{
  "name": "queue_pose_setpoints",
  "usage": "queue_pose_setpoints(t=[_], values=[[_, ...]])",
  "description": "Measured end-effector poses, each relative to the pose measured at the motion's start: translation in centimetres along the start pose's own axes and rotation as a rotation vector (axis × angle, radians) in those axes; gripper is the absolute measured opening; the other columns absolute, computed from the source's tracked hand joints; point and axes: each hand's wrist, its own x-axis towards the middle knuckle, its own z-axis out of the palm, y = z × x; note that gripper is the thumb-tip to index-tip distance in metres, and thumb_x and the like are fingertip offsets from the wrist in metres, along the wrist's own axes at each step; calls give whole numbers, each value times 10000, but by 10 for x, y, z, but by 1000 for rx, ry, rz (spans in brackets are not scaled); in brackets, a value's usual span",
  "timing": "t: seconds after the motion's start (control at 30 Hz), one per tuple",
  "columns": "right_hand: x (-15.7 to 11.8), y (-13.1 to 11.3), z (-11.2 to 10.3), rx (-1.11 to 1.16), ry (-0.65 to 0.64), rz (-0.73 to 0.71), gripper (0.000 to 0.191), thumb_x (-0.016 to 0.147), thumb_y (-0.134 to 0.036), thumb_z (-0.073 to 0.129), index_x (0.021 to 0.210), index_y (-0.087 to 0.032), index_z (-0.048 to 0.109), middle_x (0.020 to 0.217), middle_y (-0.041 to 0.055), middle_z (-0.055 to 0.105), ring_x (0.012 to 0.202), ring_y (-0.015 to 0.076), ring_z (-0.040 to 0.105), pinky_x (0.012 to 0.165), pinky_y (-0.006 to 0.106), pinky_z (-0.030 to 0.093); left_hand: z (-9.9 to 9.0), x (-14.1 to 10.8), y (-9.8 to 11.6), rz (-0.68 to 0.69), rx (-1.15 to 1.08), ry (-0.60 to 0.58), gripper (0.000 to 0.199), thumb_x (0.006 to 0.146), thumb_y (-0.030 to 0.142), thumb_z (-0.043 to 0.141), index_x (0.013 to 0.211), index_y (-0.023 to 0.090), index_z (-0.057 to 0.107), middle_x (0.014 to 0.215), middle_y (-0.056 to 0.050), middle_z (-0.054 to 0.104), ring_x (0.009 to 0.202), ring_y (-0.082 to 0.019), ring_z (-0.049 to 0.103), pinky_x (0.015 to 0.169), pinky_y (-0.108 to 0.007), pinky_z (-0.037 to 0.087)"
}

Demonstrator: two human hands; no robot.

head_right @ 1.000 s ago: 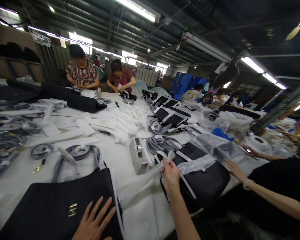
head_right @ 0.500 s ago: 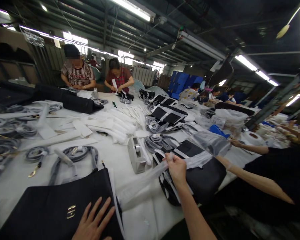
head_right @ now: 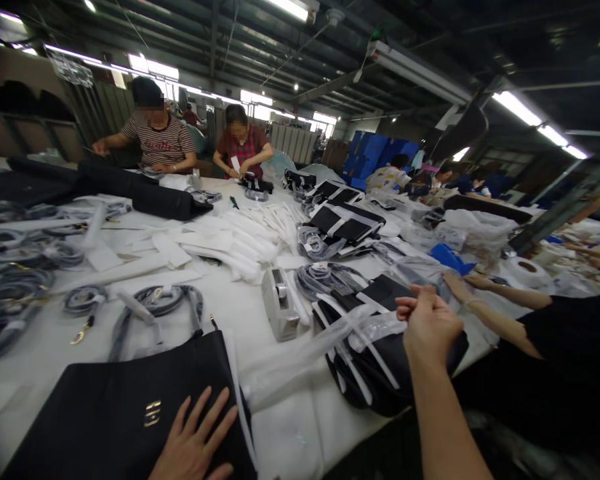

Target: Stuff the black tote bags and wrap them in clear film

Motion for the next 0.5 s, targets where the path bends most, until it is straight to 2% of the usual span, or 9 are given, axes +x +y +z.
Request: queue_pose_setpoints(t=[0.03, 0.1, 0.13, 0.2, 0.27, 0.33, 0.4, 0.5], values=[[-12, 2, -8, -24, -99, 71, 550, 785, -675, 539, 792, -136, 650, 497, 37, 619, 342, 101, 479, 335, 204, 338, -3, 0, 1, -14, -15, -23, 722, 759, 524, 619, 1413, 330, 382, 1446, -40, 449, 1323, -354, 307, 1112, -538, 71], [-55, 19, -22, -116, -422, 386, 723, 774, -785, 417, 753, -109, 672, 522, 105, 639, 368, 139, 538, 329, 219, 356, -8, 0, 2, -42, -41, -66, 740, 773, 493, 613, 1437, 327, 332, 1483, -45, 398, 1330, -353, 305, 1110, -543, 60], [-83, 32, -26, -178, -560, 551, 724, 748, -793, 452, 718, -103, 671, 519, 117, 638, 376, 152, 554, 329, 221, 362, -9, 0, 3, -52, -54, -85, 745, 782, 487, 606, 1446, 328, 309, 1499, -45, 371, 1335, -354, 300, 1110, -546, 58], [-143, 63, -30, -245, -739, 755, 585, 690, -701, 642, 711, -116, 667, 541, 98, 647, 424, 164, 587, 353, 217, 392, -12, 0, 4, -66, -76, -115, 754, 794, 482, 597, 1458, 331, 274, 1525, -42, 324, 1346, -356, 288, 1110, -549, 63], [-196, 91, -23, -206, -770, 838, 504, 607, -597, 777, 748, -126, 665, 598, 78, 664, 502, 163, 618, 410, 213, 436, -15, 1, 4, -71, -89, -127, 761, 796, 485, 598, 1461, 334, 260, 1540, -39, 290, 1352, -357, 278, 1111, -550, 76], [-233, 108, -7, -53, -744, 875, 452, 635, -537, 789, 850, -161, 659, 724, 67, 689, 645, 177, 661, 508, 232, 493, -17, 1, 4, -78, -92, -136, 764, 800, 485, 597, 1464, 333, 250, 1550, -38, 264, 1357, -355, 271, 1111, -551, 94], [-250, 115, 12, 64, -692, 876, 417, 634, -508, 797, 843, -180, 649, 764, 50, 685, 681, 176, 659, 556, 254, 509, -19, 2, 4, -90, -93, -149, 770, 806, 489, 592, 1468, 334, 232, 1558, -33, 242, 1361, -353, 263, 1107, -555, 114], [-253, 113, 37, 94, -608, 814, 392, 572, -486, 828, 736, -179, 649, 673, 10, 654, 595, 151, 604, 539, 249, 482, -21, 2, 3, -106, -116, -173, 792, 806, 501, 593, 1473, 341, 199, 1566, -22, 220, 1367, -352, 250, 1095, -569, 149]])
